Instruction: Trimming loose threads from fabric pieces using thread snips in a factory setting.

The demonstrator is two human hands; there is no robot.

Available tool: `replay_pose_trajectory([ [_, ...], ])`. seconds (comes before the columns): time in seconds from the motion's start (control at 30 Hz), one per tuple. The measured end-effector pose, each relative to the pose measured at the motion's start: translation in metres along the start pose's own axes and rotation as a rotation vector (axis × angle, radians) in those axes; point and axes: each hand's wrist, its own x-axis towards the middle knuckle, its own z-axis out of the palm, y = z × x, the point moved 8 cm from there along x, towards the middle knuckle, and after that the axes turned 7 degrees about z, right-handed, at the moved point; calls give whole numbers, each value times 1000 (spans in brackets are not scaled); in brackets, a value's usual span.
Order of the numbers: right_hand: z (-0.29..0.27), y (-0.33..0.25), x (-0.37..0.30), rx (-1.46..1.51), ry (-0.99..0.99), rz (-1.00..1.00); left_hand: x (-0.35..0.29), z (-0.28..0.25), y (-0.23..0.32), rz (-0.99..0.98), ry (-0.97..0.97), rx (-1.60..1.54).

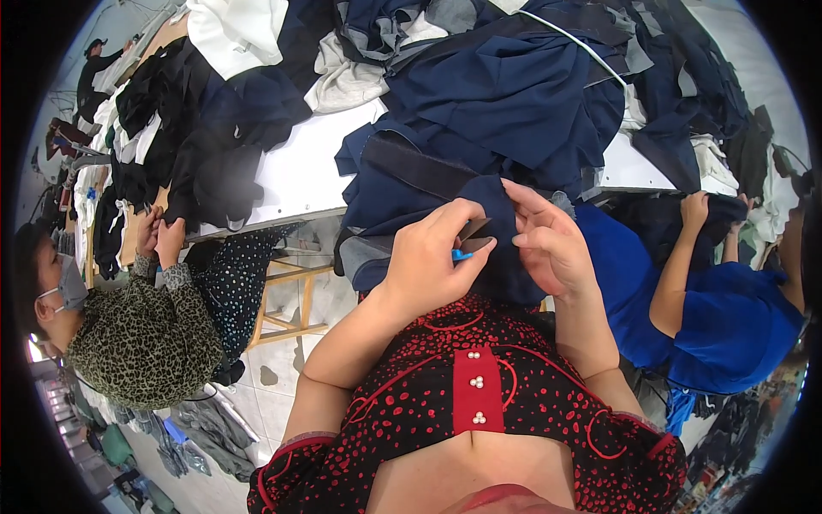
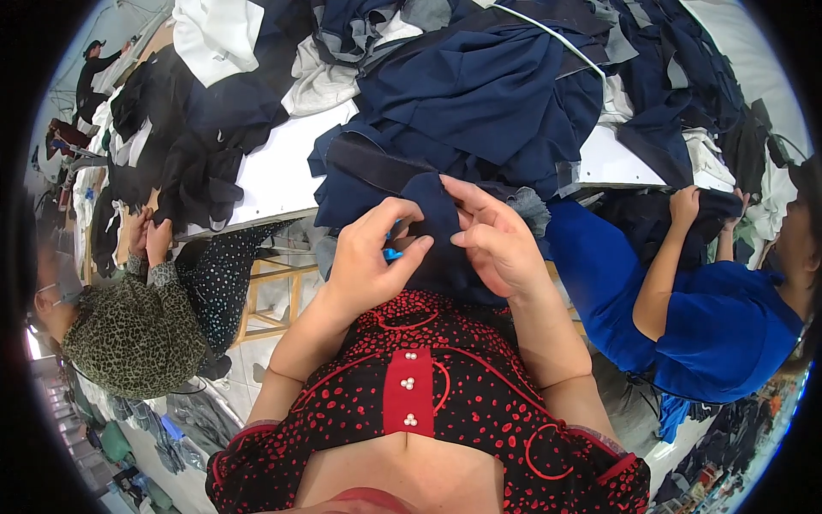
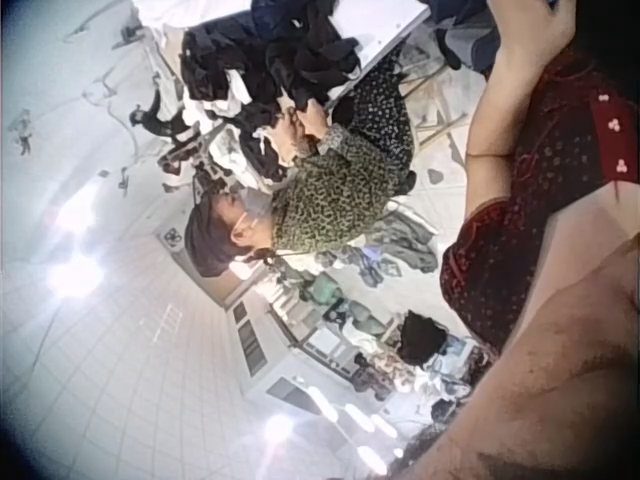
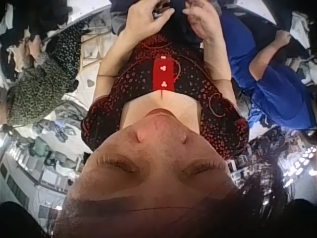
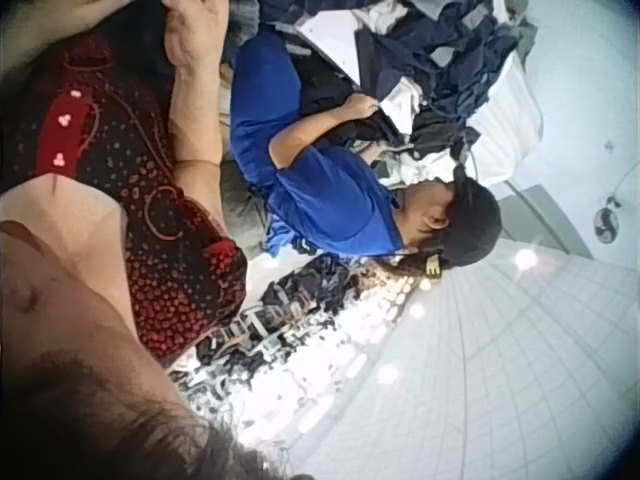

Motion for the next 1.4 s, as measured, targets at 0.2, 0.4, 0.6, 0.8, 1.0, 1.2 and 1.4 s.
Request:
replay_pose_trajectory([
  [0.2,11,7,-1,130,-18,-77,-3,16,-6,43,-3,136],
  [0.4,16,3,0,263,-14,-86,-6,25,-2,6,-114,78],
  [0.6,10,8,4,256,9,-91,-8,34,-21,-19,-104,-50],
  [0.8,9,7,7,234,-19,-88,-7,25,-24,-26,-112,-242],
  [1.0,0,12,9,116,138,-66,-12,38,-14,25,-214,-184],
  [1.2,-7,14,12,-49,160,-131,-4,17,-23,-27,-58,-179],
  [1.4,10,36,13,-277,63,-136,-1,12,-39,-64,66,24],
])
